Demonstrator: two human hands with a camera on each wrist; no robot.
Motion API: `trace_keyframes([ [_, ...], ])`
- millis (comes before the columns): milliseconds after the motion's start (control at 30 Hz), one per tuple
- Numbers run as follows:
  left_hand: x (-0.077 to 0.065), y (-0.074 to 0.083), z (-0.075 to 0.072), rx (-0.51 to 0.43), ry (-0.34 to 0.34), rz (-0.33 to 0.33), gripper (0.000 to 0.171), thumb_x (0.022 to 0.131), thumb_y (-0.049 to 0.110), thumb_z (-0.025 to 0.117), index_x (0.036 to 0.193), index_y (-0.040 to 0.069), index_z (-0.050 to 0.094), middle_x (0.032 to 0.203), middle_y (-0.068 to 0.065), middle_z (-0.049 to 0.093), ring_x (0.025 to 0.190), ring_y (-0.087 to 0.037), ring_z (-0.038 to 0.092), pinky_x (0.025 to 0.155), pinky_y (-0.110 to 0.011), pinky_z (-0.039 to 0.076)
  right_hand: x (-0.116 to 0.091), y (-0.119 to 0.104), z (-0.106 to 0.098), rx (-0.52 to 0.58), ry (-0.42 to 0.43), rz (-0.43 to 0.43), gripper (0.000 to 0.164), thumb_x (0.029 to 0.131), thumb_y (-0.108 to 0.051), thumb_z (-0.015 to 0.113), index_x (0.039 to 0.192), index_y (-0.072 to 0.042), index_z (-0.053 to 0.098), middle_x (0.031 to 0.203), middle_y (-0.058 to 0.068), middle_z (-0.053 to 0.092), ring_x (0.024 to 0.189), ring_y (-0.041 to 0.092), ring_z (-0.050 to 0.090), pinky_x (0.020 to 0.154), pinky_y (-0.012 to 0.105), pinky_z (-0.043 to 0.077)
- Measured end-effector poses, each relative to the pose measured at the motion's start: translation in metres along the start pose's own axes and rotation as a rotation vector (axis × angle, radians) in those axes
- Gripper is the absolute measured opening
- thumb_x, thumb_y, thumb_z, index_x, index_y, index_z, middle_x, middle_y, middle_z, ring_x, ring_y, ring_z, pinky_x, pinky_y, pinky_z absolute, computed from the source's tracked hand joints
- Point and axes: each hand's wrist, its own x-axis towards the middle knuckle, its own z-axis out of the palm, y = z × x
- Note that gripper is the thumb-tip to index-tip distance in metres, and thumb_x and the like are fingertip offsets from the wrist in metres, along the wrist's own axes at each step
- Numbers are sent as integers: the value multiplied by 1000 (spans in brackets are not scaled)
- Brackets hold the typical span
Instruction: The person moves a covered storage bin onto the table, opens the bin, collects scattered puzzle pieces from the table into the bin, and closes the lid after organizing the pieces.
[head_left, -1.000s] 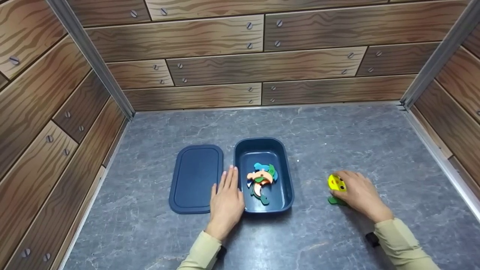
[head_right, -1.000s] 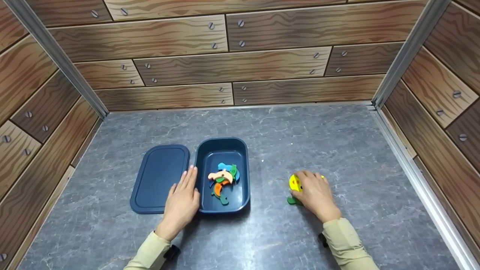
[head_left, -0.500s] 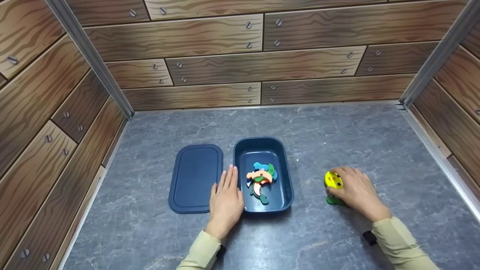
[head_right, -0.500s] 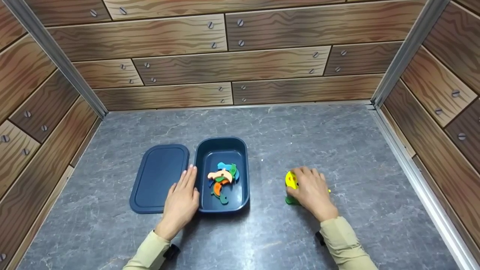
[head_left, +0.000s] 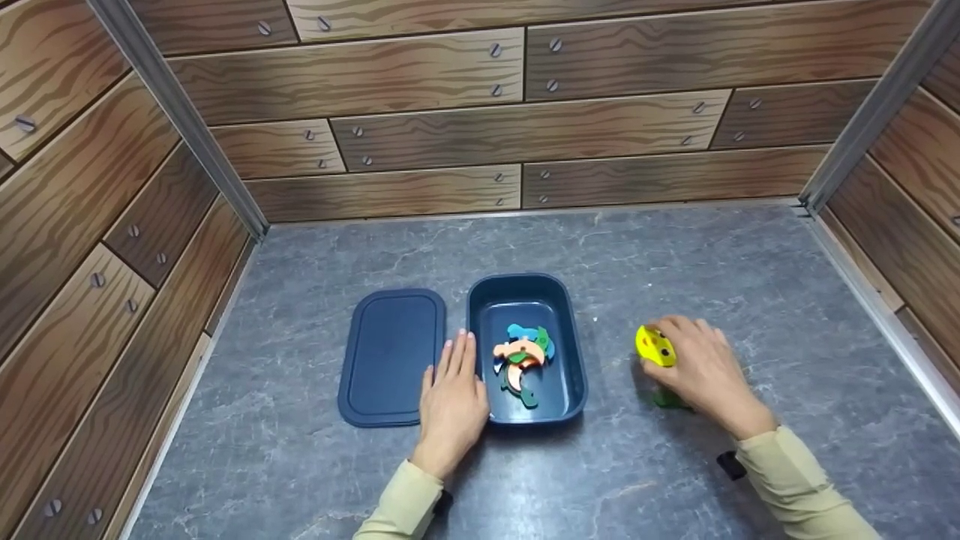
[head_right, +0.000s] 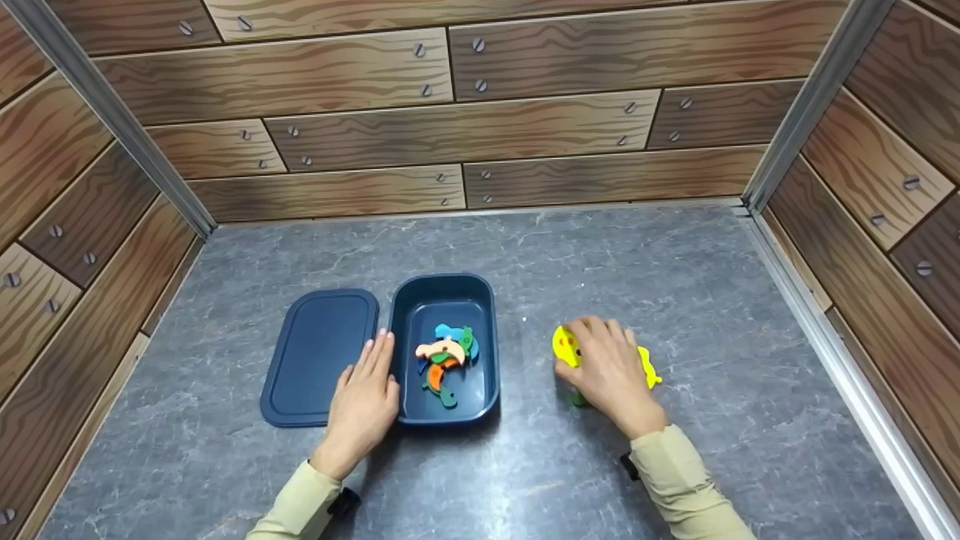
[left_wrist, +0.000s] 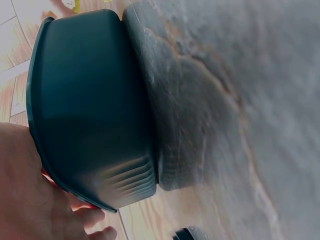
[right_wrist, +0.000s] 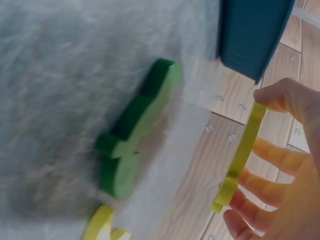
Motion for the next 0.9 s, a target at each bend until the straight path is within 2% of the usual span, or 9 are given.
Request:
trace_keyframes([
  [533, -1, 1, 1, -7, 24, 3, 58, 101, 22, 45, 156, 13, 30, 161, 0, 23, 147, -23, 22, 113, -56, 23, 12, -22, -11, 23, 92, -88, 53, 74, -21, 84, 121, -6, 65, 121, 13, 61, 97, 32, 53, 73, 41, 34],
  [900, 1, 1, 0, 5, 5, -9, 59, 101, 23, 44, 157, 14, 28, 162, 1, 21, 147, -23, 20, 115, -55, 20, 27, -36, -15, 30, 83, -148, 51, 78, -22, 79, 124, -6, 64, 126, 14, 60, 104, 34, 52, 81, 47, 37],
])
